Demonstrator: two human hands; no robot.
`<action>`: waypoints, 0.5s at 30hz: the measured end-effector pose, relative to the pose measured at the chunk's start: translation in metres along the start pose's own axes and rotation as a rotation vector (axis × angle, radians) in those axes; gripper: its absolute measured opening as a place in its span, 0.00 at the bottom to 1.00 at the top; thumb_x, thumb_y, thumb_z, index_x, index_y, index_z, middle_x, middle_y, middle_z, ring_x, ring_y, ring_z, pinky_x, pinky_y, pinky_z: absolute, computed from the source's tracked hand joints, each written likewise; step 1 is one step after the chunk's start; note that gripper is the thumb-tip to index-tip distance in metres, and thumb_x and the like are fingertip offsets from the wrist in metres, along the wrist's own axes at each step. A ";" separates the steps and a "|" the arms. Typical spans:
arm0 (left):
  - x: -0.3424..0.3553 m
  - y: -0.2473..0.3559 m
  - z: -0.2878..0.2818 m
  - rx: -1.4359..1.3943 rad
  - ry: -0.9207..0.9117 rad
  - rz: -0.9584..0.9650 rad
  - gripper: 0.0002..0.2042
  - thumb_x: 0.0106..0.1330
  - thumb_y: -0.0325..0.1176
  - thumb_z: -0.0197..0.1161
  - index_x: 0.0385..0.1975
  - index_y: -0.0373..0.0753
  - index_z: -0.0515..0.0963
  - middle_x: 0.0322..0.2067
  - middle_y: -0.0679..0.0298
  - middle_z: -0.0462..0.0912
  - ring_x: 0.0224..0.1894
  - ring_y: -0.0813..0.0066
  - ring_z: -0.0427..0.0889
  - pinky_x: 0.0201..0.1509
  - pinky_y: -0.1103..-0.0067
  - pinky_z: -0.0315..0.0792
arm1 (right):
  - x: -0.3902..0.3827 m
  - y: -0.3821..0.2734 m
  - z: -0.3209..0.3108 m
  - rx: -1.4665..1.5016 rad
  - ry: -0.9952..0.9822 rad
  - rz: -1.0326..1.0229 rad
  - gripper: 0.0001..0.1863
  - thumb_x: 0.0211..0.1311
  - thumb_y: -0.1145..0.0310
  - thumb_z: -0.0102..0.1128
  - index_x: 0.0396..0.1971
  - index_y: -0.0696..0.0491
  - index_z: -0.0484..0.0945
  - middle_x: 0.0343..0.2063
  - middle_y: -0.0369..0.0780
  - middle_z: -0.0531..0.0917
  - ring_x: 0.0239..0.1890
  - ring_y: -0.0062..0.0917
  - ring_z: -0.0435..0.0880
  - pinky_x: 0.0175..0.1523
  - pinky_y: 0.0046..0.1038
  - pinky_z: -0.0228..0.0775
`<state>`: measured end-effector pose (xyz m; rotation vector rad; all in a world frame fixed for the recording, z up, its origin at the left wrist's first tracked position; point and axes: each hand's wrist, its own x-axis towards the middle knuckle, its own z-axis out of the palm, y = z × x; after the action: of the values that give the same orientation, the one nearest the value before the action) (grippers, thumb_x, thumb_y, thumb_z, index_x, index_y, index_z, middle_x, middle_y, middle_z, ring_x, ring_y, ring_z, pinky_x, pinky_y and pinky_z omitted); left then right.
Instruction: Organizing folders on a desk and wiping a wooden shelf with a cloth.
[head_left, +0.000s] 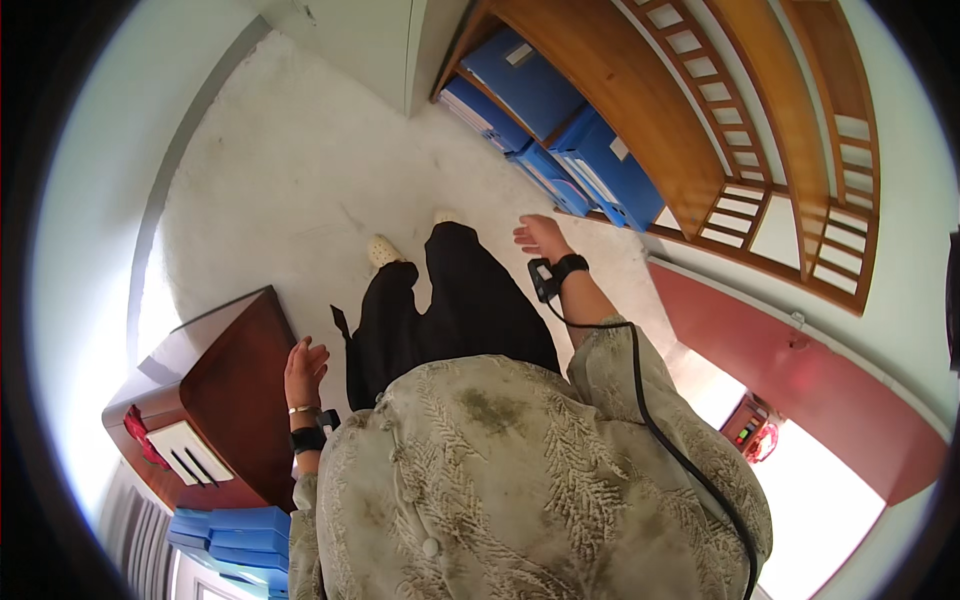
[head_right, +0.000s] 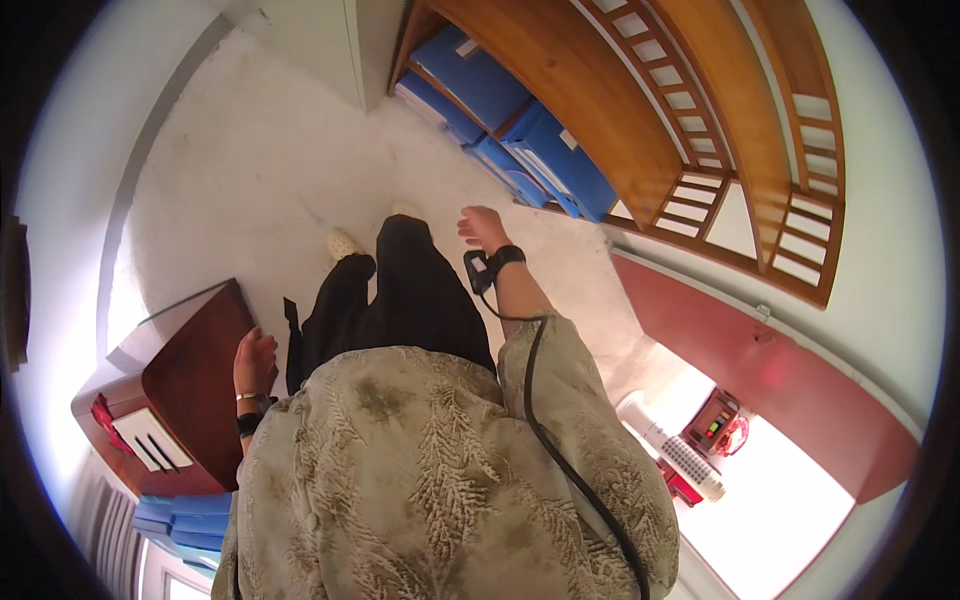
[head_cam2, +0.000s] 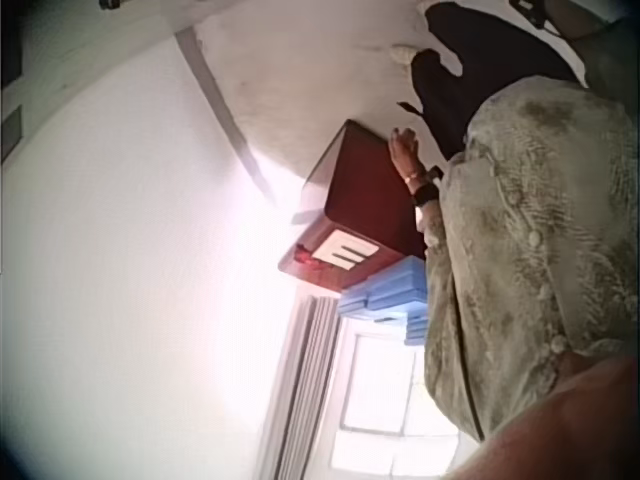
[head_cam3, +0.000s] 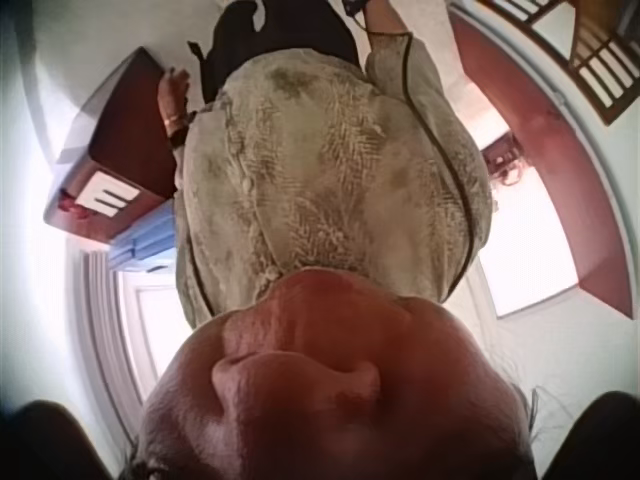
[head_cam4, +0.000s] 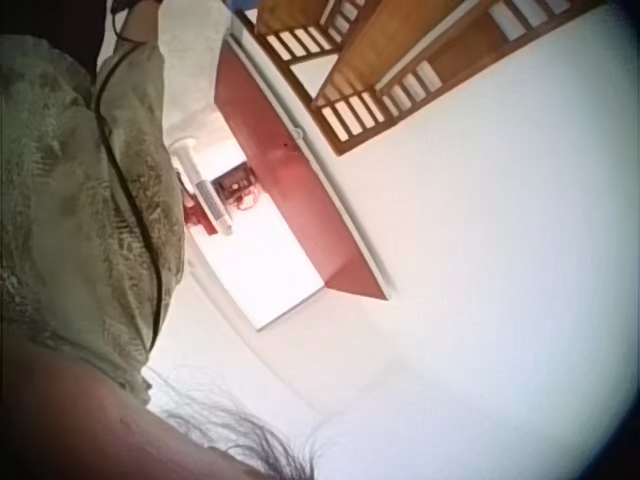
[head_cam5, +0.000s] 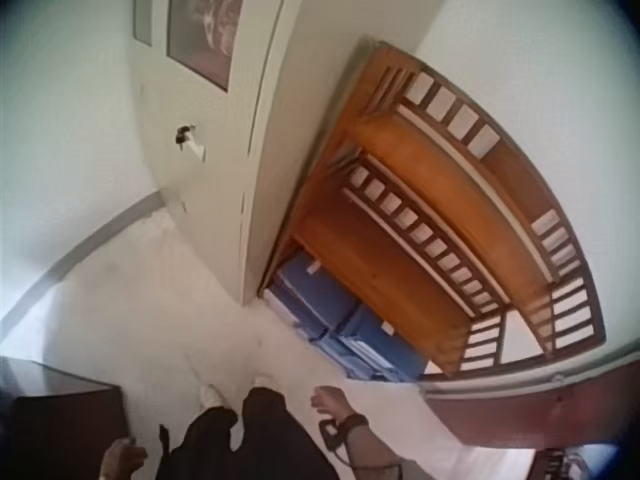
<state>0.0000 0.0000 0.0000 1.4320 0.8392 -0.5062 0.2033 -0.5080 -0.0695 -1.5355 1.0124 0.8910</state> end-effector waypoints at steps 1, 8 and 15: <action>-0.010 -0.008 0.002 -0.097 0.046 -0.122 0.20 0.69 0.43 0.51 0.57 0.43 0.69 0.45 0.59 0.81 0.44 0.67 0.81 0.44 0.76 0.71 | 0.003 0.000 -0.003 0.030 0.007 -0.017 0.23 0.59 0.57 0.56 0.51 0.52 0.70 0.46 0.44 0.80 0.43 0.35 0.82 0.47 0.40 0.72; -0.043 -0.054 0.073 -0.566 0.371 -0.413 0.22 0.68 0.47 0.50 0.57 0.42 0.70 0.47 0.56 0.80 0.48 0.66 0.79 0.46 0.75 0.71 | 0.103 -0.088 -0.025 0.136 0.045 -0.051 0.24 0.56 0.57 0.58 0.50 0.52 0.70 0.46 0.43 0.78 0.44 0.33 0.80 0.47 0.38 0.72; -0.080 -0.066 0.182 -0.748 0.508 -0.574 0.22 0.67 0.47 0.53 0.56 0.40 0.71 0.41 0.58 0.82 0.41 0.68 0.81 0.39 0.78 0.74 | 0.221 -0.127 -0.040 -0.074 0.274 -0.102 0.31 0.48 0.54 0.63 0.51 0.54 0.70 0.43 0.45 0.74 0.41 0.37 0.77 0.40 0.39 0.75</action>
<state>-0.0638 -0.1991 0.0060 0.6043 1.6609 -0.1932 0.4041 -0.5689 -0.2198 -1.7899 1.0927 0.6651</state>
